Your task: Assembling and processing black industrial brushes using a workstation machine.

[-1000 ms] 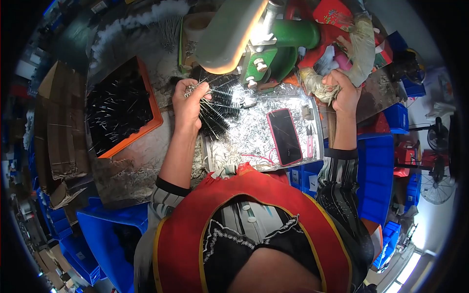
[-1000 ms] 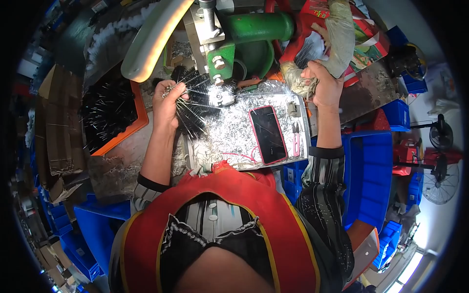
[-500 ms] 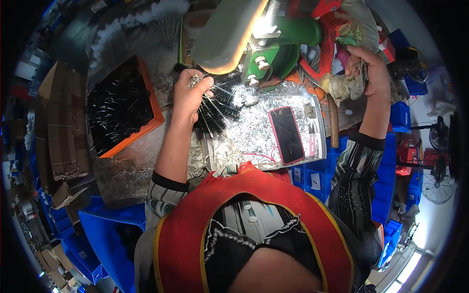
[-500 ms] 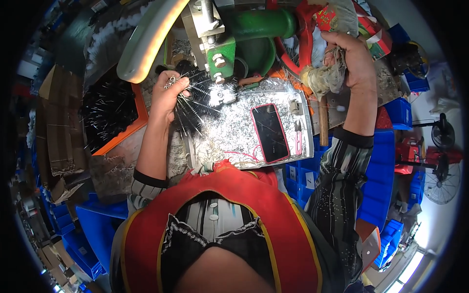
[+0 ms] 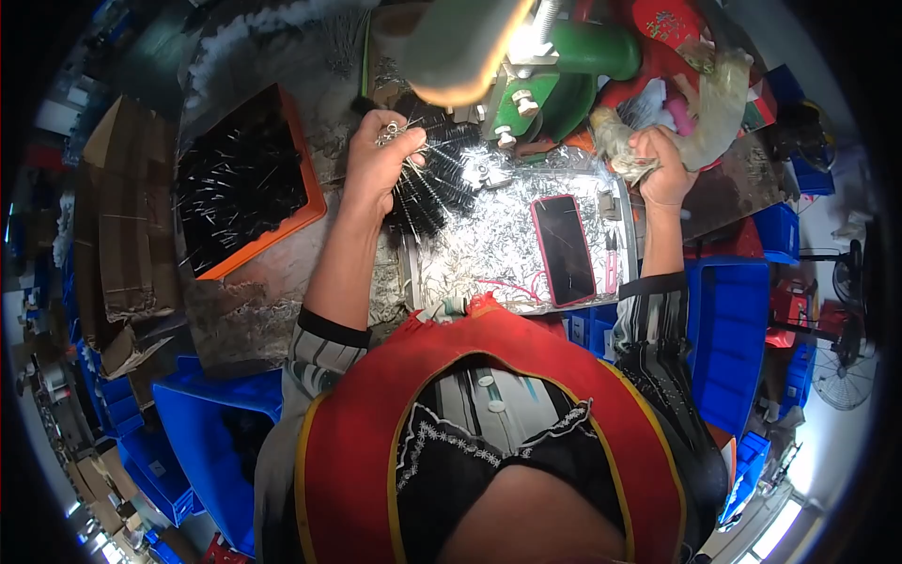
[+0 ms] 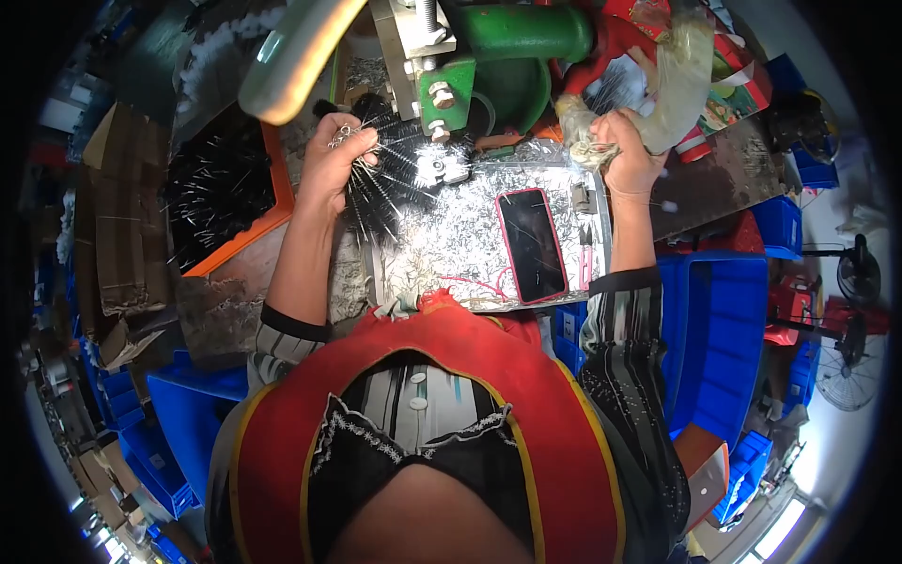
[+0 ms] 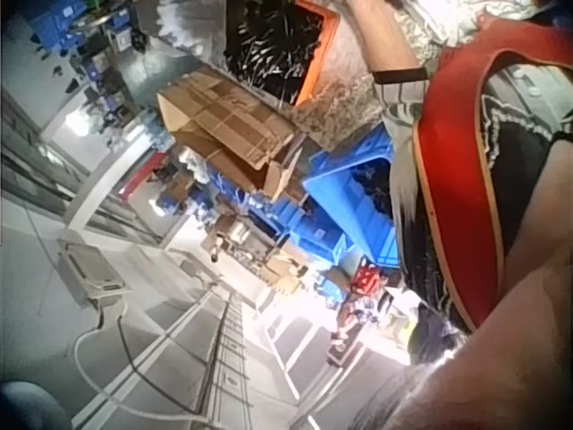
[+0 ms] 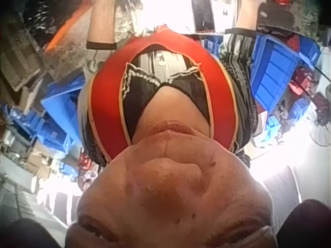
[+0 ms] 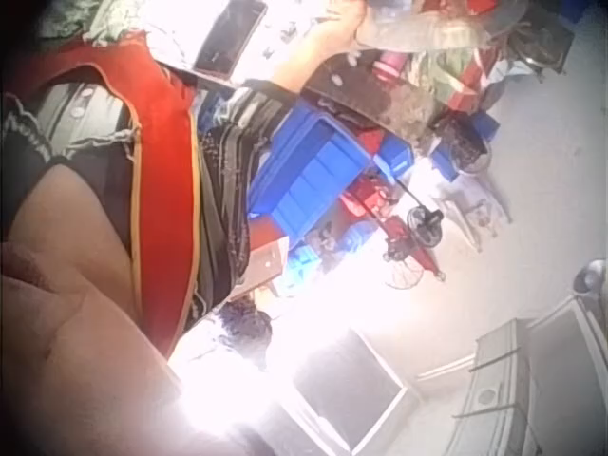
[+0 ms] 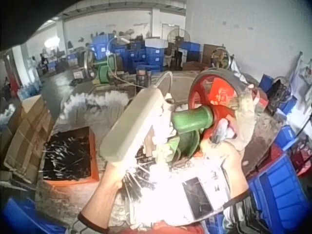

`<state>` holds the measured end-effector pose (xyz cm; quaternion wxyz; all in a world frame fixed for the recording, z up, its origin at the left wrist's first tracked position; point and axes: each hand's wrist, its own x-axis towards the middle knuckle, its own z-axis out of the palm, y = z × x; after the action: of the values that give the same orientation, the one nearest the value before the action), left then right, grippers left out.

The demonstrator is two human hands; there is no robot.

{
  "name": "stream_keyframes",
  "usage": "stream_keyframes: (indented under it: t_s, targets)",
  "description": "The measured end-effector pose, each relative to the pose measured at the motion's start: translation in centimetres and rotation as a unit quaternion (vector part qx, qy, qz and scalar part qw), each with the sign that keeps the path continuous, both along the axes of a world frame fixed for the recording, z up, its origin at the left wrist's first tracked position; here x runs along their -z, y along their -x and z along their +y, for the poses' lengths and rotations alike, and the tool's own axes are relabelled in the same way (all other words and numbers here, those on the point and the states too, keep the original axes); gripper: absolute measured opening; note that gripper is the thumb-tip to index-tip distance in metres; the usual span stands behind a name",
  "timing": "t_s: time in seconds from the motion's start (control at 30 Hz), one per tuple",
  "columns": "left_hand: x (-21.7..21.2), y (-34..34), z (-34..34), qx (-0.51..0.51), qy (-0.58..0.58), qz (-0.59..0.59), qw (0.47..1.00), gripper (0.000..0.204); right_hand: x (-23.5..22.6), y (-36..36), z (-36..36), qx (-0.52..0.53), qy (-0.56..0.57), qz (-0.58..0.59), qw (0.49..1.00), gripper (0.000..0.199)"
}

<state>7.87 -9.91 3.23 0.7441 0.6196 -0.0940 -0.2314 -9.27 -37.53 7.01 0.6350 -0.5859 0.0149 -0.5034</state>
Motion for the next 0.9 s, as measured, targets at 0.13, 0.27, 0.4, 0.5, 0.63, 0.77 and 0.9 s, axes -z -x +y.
stream_keyframes:
  t_s: [0.13,0.27,0.4,0.5,0.63,0.77,0.9]
  targets:
    - [0.4,0.2,0.5,0.042,0.075,0.041,0.995,0.021,-1.3,0.4,-1.4,-0.016,-0.042,0.061,0.997,0.015]
    - [0.4,1.0,1.8,0.024,0.126,0.055,0.990,0.028,-5.5,0.9,-1.1,0.029,-0.117,0.218,0.969,0.014]
    - [1.3,0.7,1.9,0.026,0.126,0.086,0.988,0.027,-7.6,1.2,-0.6,0.048,-0.107,0.302,0.946,0.029]
    - [1.7,0.5,1.5,0.014,0.119,0.060,0.991,0.027,-7.0,1.4,-0.8,0.040,-0.099,0.291,0.951,0.028]
    - [1.9,0.5,1.6,-0.011,0.107,0.050,0.993,0.028,-6.5,1.4,-1.0,0.048,-0.098,0.289,0.951,0.024]
    - [1.0,0.7,1.6,-0.003,0.117,0.070,0.991,0.028,-10.0,1.3,-0.8,0.039,-0.087,0.359,0.929,0.020]
    - [1.8,0.4,1.9,-0.025,0.102,0.060,0.993,0.029,-9.9,0.4,-1.8,-0.024,-0.053,0.345,0.937,0.016]
